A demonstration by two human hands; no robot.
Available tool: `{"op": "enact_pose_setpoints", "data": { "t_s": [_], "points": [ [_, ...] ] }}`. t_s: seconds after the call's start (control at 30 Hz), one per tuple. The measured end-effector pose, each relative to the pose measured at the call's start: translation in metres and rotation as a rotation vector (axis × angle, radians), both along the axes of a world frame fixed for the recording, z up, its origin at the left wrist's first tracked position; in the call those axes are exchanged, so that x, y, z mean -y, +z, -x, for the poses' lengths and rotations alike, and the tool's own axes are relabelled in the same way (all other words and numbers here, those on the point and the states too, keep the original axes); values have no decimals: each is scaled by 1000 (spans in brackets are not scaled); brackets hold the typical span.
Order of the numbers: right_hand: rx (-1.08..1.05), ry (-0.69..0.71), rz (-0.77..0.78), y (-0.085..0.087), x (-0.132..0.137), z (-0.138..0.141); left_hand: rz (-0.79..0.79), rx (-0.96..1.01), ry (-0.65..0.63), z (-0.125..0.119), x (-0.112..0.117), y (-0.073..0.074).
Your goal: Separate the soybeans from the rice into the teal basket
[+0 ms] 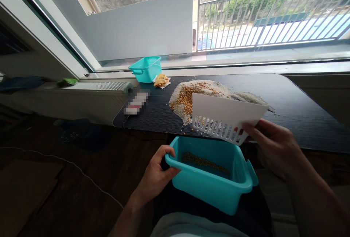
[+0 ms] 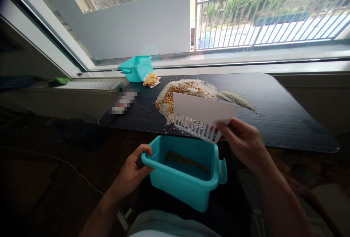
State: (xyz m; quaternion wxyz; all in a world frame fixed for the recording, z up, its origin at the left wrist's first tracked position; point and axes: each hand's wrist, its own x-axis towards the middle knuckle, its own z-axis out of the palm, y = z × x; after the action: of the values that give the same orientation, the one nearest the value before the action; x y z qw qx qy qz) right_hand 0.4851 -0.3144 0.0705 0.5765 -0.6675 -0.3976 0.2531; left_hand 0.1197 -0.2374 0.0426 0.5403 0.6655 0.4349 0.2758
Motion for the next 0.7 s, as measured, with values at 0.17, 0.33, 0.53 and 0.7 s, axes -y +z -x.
{"op": "enact_pose_setpoints", "data": {
  "t_s": [0.17, 0.33, 0.53, 0.7],
  "points": [
    [-8, 95, 16, -2, -10, -3, -29, -12, 21, 3, -1, 0],
    [9, 153, 43, -1, -6, -8, -32, -16, 81, 4, -1, -1],
    [-28, 223, -6, 0, -24, -1, -17, -39, 80, 6, -1, 1],
    [-6, 347, 27, -1, -33, 7, -50, -48, 127, 7, 0, 0]
  ]
}}
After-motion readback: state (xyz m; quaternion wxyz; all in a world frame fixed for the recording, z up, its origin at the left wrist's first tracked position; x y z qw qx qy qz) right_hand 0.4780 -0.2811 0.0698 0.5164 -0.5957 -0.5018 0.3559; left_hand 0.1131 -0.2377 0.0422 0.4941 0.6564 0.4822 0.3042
